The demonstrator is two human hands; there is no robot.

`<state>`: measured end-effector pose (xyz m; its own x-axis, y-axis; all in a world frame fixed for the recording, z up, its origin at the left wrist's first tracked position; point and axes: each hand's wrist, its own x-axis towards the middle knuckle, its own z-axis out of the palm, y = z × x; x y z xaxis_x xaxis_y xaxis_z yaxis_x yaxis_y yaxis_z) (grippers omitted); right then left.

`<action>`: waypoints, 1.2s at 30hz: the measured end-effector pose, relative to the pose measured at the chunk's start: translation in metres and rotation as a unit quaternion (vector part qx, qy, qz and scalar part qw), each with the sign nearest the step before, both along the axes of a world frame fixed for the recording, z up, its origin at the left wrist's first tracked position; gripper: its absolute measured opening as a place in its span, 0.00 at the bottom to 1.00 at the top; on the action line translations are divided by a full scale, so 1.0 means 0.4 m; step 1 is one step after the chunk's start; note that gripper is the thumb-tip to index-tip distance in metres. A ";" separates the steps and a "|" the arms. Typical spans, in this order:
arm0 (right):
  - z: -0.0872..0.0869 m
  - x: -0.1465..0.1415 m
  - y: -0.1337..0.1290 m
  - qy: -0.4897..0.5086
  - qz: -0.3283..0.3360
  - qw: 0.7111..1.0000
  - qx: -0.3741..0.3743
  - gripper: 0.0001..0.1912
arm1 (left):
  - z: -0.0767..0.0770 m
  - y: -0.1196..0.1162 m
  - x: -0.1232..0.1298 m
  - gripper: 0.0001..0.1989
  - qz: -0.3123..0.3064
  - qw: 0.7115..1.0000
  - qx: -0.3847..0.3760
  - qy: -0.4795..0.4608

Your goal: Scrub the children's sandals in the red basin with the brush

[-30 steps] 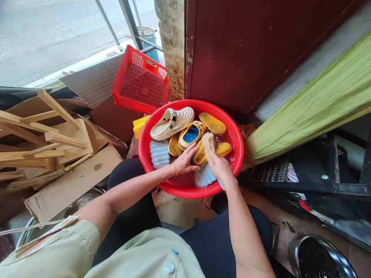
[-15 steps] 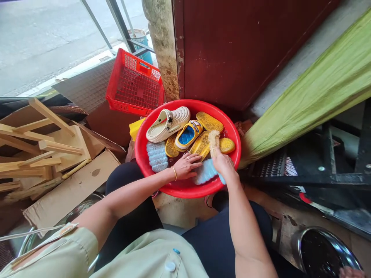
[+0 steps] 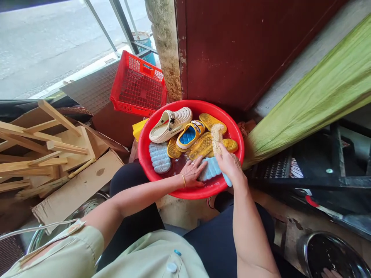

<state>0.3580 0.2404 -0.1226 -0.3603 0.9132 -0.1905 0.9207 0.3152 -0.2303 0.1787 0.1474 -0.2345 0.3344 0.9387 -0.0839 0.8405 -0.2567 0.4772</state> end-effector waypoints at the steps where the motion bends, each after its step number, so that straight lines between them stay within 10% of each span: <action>1: 0.001 -0.005 0.001 0.003 0.001 1.000 -0.001 0.32 | -0.004 0.000 0.004 0.60 0.005 1.000 -0.005 0.005; 12: -0.001 0.012 0.019 0.038 -0.013 0.999 0.023 0.32 | 0.039 0.058 -0.040 0.52 0.103 0.936 -0.085 -0.324; 23: 0.022 -0.034 -0.016 0.100 -0.006 0.993 0.070 0.33 | 0.199 0.118 -0.204 0.31 0.319 0.696 -0.165 -0.622; 29: -0.009 -0.172 -0.145 0.068 0.151 0.986 0.024 0.31 | 0.145 0.115 -0.194 0.22 0.343 0.631 -0.198 -0.668; 36: -0.029 -0.157 0.001 -0.024 0.012 0.999 0.030 0.29 | 0.101 0.089 -0.149 0.22 0.380 0.566 -0.283 -0.674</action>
